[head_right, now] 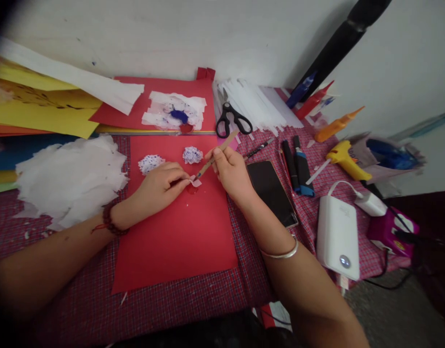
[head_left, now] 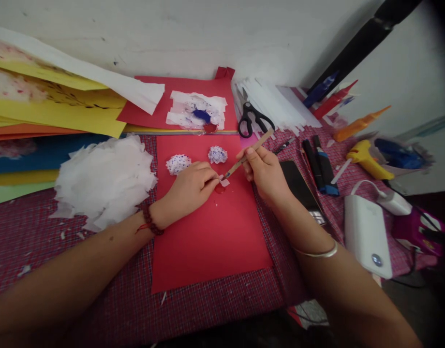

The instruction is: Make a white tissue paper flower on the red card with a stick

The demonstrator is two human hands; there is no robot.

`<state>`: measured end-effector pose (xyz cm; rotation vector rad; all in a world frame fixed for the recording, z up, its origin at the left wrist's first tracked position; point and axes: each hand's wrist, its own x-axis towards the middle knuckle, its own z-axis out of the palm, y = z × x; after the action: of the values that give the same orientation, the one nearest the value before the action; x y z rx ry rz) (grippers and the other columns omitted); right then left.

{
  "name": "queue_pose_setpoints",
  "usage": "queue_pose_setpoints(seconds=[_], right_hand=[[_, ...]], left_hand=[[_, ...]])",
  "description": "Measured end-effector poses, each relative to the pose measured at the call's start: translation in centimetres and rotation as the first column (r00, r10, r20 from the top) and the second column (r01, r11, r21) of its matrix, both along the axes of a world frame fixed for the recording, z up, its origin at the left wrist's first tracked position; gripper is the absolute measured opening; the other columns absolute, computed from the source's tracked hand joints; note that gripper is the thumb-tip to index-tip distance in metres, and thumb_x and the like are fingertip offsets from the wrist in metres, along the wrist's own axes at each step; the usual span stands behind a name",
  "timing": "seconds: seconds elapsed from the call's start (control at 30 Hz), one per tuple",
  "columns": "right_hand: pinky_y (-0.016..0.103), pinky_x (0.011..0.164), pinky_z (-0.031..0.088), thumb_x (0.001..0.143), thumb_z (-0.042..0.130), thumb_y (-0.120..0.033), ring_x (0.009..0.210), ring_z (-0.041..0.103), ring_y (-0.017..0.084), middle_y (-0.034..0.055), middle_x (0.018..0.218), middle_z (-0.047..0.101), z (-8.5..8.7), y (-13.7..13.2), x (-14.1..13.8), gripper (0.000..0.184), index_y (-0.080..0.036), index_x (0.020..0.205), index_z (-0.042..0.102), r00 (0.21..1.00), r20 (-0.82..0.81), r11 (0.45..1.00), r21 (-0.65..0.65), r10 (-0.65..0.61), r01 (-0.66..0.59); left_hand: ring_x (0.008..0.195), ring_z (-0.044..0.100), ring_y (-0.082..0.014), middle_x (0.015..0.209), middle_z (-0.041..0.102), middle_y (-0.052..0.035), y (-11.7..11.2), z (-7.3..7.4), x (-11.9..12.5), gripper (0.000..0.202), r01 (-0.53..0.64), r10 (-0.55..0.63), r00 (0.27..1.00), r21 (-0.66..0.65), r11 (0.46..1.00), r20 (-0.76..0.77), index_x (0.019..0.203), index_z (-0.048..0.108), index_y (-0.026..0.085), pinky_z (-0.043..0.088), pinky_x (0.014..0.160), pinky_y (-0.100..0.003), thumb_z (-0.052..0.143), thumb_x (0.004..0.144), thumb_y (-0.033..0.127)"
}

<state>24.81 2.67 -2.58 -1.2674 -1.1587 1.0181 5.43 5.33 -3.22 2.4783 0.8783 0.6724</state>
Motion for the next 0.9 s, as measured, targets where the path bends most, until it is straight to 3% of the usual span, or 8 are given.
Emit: queue_pose_setpoints(seconds=[0.57, 0.9], right_hand=[[0.026, 0.043, 0.024, 0.088, 0.053, -0.063, 0.044, 0.036, 0.009, -0.0059, 0.052, 0.04, -0.26, 0.21, 0.07, 0.044, -0.021, 0.079, 0.06, 0.992, 0.124, 1.0, 0.0, 0.015, -0.015], [0.025, 0.042, 0.024, 0.088, 0.054, -0.061, 0.041, 0.034, 0.008, -0.0068, 0.05, 0.038, -0.65, 0.78, -0.11, 0.042, -0.021, 0.074, 0.056, 0.998, 0.054, 0.999, -0.023, 0.041, -0.04]], left_hand=[[0.071, 0.055, -0.0148, 0.075, 0.062, -0.0023, 0.38, -0.18, 0.07, 0.02, -0.057, 0.057, 0.998, -0.034, 0.998, -0.008, 0.073, 0.064, 0.016, 0.041, 0.065, -0.029, 0.058, 0.091, 0.021], [0.071, 0.056, -0.0151, 0.075, 0.063, -0.002, 0.73, -0.16, 0.16, 0.02, -0.046, 0.045, 0.998, -0.056, 0.997, -0.033, 0.071, 0.066, 0.016, 0.04, 0.066, -0.029, 0.059, 0.09, 0.017]])
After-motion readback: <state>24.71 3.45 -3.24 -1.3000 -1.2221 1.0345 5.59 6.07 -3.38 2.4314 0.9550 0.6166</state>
